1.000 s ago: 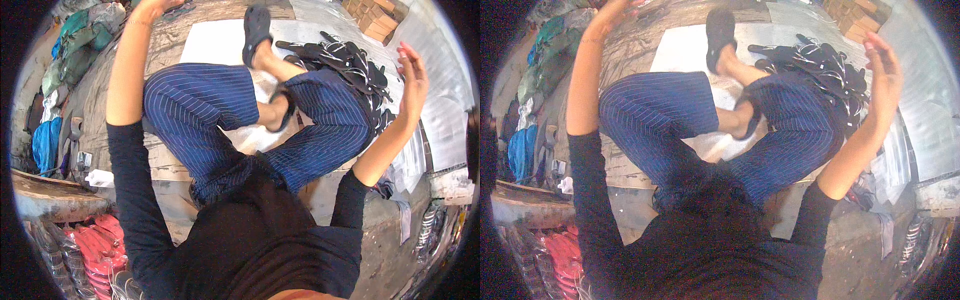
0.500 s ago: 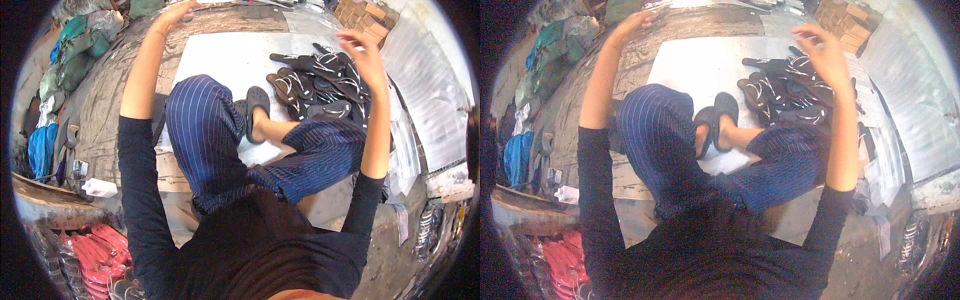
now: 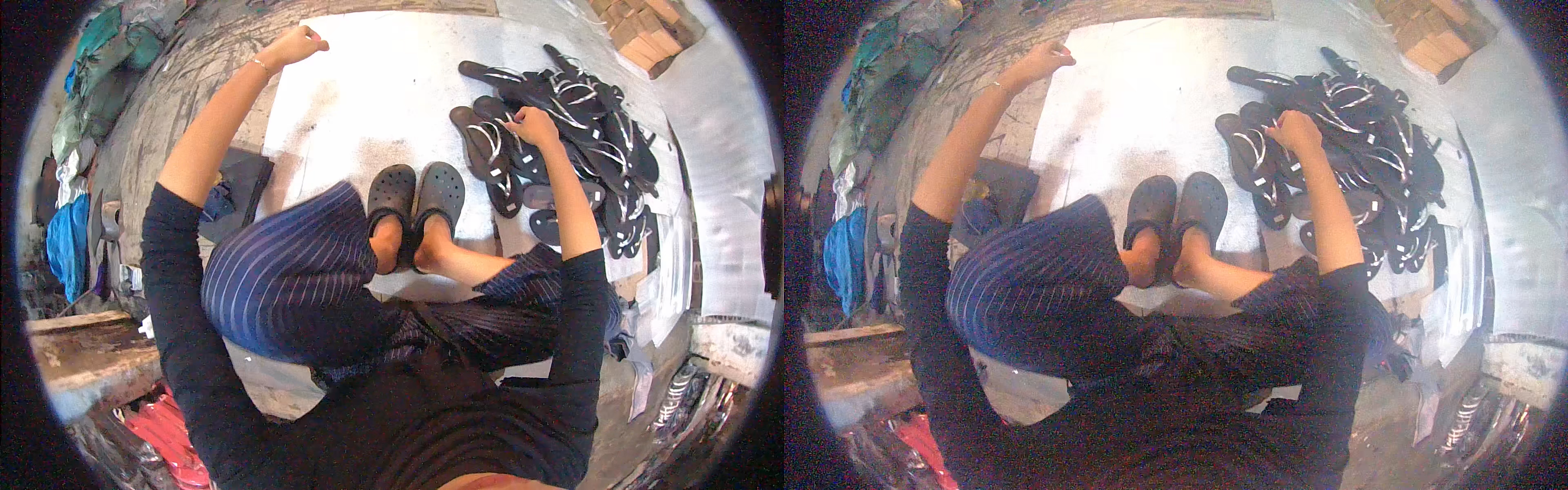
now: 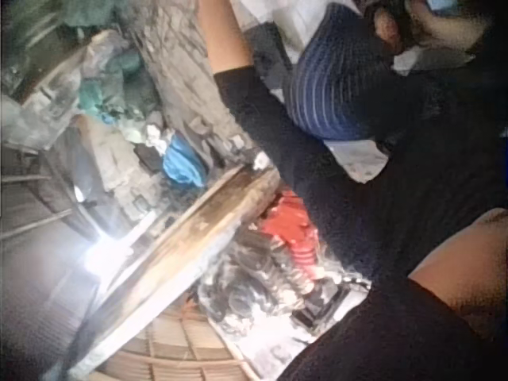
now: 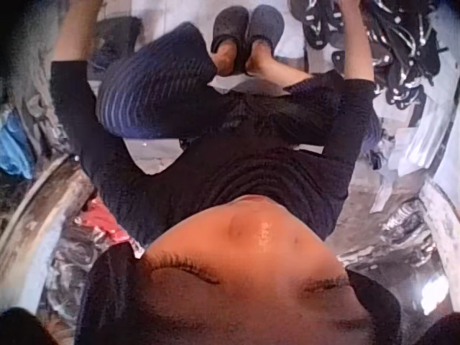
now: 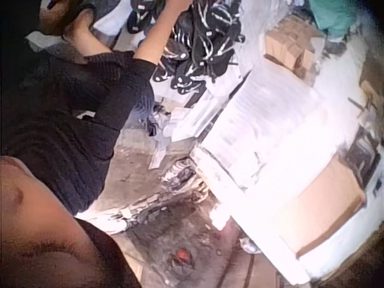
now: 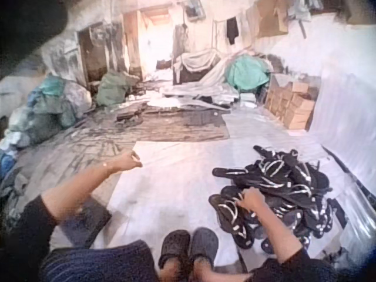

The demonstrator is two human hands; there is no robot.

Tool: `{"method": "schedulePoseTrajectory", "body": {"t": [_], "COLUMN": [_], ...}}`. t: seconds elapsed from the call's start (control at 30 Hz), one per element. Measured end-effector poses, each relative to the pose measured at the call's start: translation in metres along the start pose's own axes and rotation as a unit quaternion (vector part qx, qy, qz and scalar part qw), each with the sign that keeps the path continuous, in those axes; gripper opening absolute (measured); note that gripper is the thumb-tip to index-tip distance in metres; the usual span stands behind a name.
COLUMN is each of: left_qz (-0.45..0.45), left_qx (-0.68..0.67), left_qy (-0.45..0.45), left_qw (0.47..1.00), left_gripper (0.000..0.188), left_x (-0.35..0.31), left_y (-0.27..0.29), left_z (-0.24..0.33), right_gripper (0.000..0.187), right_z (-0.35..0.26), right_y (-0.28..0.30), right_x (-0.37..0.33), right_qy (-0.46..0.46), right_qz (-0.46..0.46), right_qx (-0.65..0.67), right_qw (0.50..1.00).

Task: The person sits on the floor and wipes a black flip-flop with a cloth. They then pick up pairs of flip-flops from a pile and arrange them in neat rows on the floor.

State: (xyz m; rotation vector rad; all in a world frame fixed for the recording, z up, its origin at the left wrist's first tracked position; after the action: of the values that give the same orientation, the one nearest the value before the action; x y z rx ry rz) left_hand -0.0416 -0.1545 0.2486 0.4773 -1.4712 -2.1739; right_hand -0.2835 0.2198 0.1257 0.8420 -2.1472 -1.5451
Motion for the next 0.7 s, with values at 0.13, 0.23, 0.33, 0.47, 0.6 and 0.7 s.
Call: {"method": "schedulePoseTrajectory", "body": {"t": [0.13, 0.23, 0.33, 0.47, 0.6, 0.7], "left_qz": [-0.091, -0.123, -0.07, -0.111, -0.171, -0.203], "left_qx": [0.197, 0.238, 0.223, 0.225, 0.159, 0.05], "left_qy": [-0.042, -0.047, -0.034, -0.047, -0.058, -0.062], "left_qw": [0.975, 0.962, 0.972, 0.967, 0.971, 0.976], "left_gripper": [0.05, 0.049, 0.046, 0.045, 0.047, 0.05], "left_x": [0.047, 0.091, 0.147, 0.174, 0.188, 0.171], "left_y": [-0.048, -0.074, -0.102, -0.14, -0.163, -0.171], "left_z": [-0.016, -0.039, -0.043, -0.017, 0.009, 0.028], "right_gripper": [0.08, 0.089, 0.058, 0.034, 0.021, 0.025], "right_z": [-0.015, -0.027, -0.008, -0.027, -0.056, -0.101], "right_y": [-0.045, -0.079, -0.124, -0.133, -0.121, -0.102], "right_x": [0.021, 0.044, 0.076, 0.093, 0.113, 0.119], "right_qy": [-0.089, -0.143, -0.11, -0.048, 0.08, 0.196], "right_qz": [-0.055, -0.204, -0.315, -0.276, -0.212, -0.225], "right_qx": [-0.173, -0.242, -0.259, -0.236, -0.166, -0.145], "right_qw": [0.979, 0.938, 0.906, 0.93, 0.96, 0.943]}}
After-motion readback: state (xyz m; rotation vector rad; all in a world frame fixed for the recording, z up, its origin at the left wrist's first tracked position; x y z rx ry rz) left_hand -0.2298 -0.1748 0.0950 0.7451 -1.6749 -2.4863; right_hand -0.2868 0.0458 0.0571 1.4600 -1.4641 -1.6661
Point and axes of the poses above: each hand's wrist, its own x-axis towards the middle knuckle, its own y-axis out of the back of the hand, z = x × y, the point moved 7 cm from there along x, towards the middle knuckle, and after that the axes turned 6 degrees about x, right-handed, at the moved point
